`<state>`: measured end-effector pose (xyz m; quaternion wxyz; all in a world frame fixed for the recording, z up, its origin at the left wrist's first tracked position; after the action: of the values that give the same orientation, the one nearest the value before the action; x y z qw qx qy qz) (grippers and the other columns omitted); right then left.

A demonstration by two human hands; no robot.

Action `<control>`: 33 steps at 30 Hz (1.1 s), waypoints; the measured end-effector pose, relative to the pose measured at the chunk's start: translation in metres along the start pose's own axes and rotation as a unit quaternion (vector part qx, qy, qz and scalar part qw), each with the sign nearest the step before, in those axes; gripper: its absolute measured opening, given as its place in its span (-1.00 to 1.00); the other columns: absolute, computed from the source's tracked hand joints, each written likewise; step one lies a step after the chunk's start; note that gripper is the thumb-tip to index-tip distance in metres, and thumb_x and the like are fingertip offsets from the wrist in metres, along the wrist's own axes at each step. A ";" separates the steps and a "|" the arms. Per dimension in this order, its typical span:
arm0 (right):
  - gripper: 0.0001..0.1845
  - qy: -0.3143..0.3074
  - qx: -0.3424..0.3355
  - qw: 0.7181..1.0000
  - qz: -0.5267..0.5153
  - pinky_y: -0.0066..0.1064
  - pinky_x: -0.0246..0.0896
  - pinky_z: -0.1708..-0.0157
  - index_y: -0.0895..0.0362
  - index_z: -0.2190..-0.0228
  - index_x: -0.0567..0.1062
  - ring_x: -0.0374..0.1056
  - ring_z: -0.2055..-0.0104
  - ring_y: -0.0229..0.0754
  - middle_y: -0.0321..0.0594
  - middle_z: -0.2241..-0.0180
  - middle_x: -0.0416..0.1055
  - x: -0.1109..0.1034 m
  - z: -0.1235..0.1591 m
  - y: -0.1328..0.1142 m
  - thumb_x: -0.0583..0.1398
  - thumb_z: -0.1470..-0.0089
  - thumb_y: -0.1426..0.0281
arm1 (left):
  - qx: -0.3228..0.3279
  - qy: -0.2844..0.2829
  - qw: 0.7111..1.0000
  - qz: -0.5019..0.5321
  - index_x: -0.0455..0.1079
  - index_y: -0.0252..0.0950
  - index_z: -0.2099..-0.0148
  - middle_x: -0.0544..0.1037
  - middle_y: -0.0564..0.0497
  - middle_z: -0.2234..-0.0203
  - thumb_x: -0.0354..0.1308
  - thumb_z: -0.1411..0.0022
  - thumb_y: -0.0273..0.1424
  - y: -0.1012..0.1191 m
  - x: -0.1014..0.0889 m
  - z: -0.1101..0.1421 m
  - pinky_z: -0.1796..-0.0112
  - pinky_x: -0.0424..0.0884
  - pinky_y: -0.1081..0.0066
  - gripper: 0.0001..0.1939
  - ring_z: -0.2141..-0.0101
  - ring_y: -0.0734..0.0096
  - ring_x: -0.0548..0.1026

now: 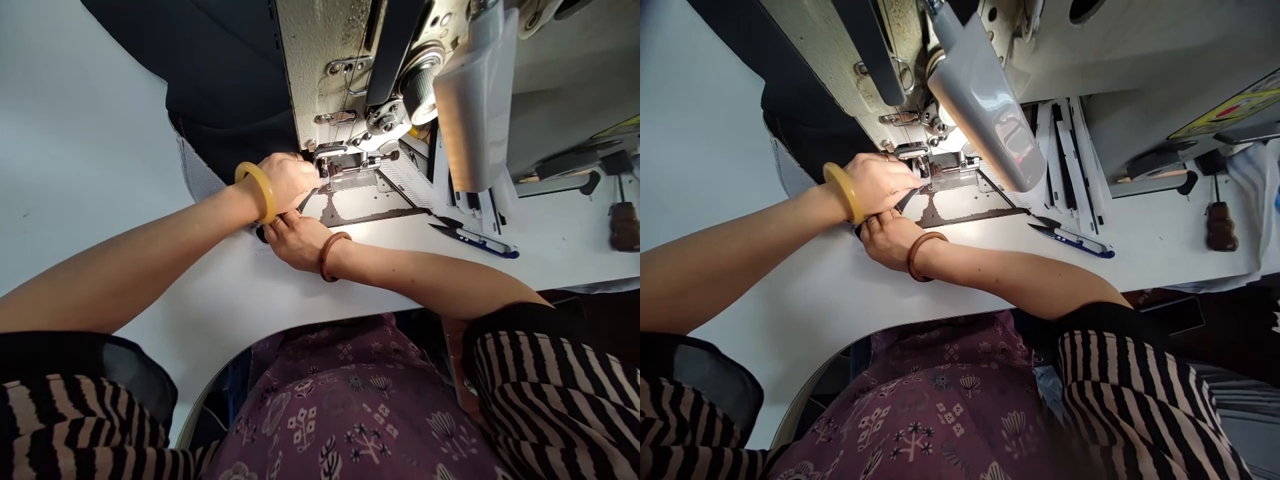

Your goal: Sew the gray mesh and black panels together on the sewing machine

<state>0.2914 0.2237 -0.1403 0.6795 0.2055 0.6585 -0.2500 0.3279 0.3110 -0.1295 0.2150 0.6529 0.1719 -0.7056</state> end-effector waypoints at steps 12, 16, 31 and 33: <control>-0.47 -0.027 0.016 0.999 -0.023 -0.11 0.31 0.09 0.47 -0.11 0.35 0.38 0.04 0.05 0.23 0.03 0.45 0.001 0.000 0.007 -0.22 -0.29 0.62 | -0.037 -0.071 0.992 -0.100 0.55 -0.40 0.12 0.60 -0.14 0.21 -0.15 -0.29 -0.57 0.008 -0.009 0.000 0.25 0.39 0.32 -0.60 0.16 0.18 0.52; -0.50 -0.010 0.026 0.999 -0.028 -0.12 0.31 0.13 0.45 -0.07 0.38 0.37 0.08 0.03 0.21 0.08 0.46 0.002 -0.001 0.009 -0.20 -0.28 0.62 | -0.052 -0.082 0.989 -0.114 0.54 -0.43 0.09 0.60 -0.17 0.18 -0.14 -0.30 -0.59 0.005 -0.009 0.000 0.28 0.37 0.33 -0.61 0.12 0.14 0.52; -0.53 -0.012 0.030 0.999 -0.034 -0.08 0.31 0.13 0.41 -0.02 0.41 0.39 0.06 0.08 0.22 0.10 0.46 0.000 -0.001 0.008 -0.18 -0.28 0.60 | -0.040 -0.084 0.993 -0.073 0.54 -0.42 0.14 0.61 -0.18 0.19 -0.18 -0.31 -0.59 0.005 -0.008 0.000 0.20 0.34 0.29 -0.58 0.12 0.15 0.50; -0.54 -0.011 0.029 0.999 -0.038 -0.12 0.30 0.17 0.38 0.01 0.42 0.39 0.08 0.07 0.19 0.13 0.46 0.000 -0.001 0.007 -0.17 -0.28 0.60 | -0.034 -0.082 0.994 -0.061 0.54 -0.41 0.16 0.61 -0.18 0.19 -0.19 -0.31 -0.59 0.006 -0.008 0.000 0.16 0.35 0.27 -0.58 0.11 0.13 0.50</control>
<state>0.2947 0.2304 -0.1409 0.6702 0.1970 0.6508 -0.2973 0.3316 0.3069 -0.1209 0.2067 0.5737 0.2169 -0.7623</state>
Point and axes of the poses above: each hand's wrist, its own z-axis away from the middle knuckle, its own x-axis out of the palm, y = z × x, the point moved 8 cm from there along -z, towards the middle knuckle
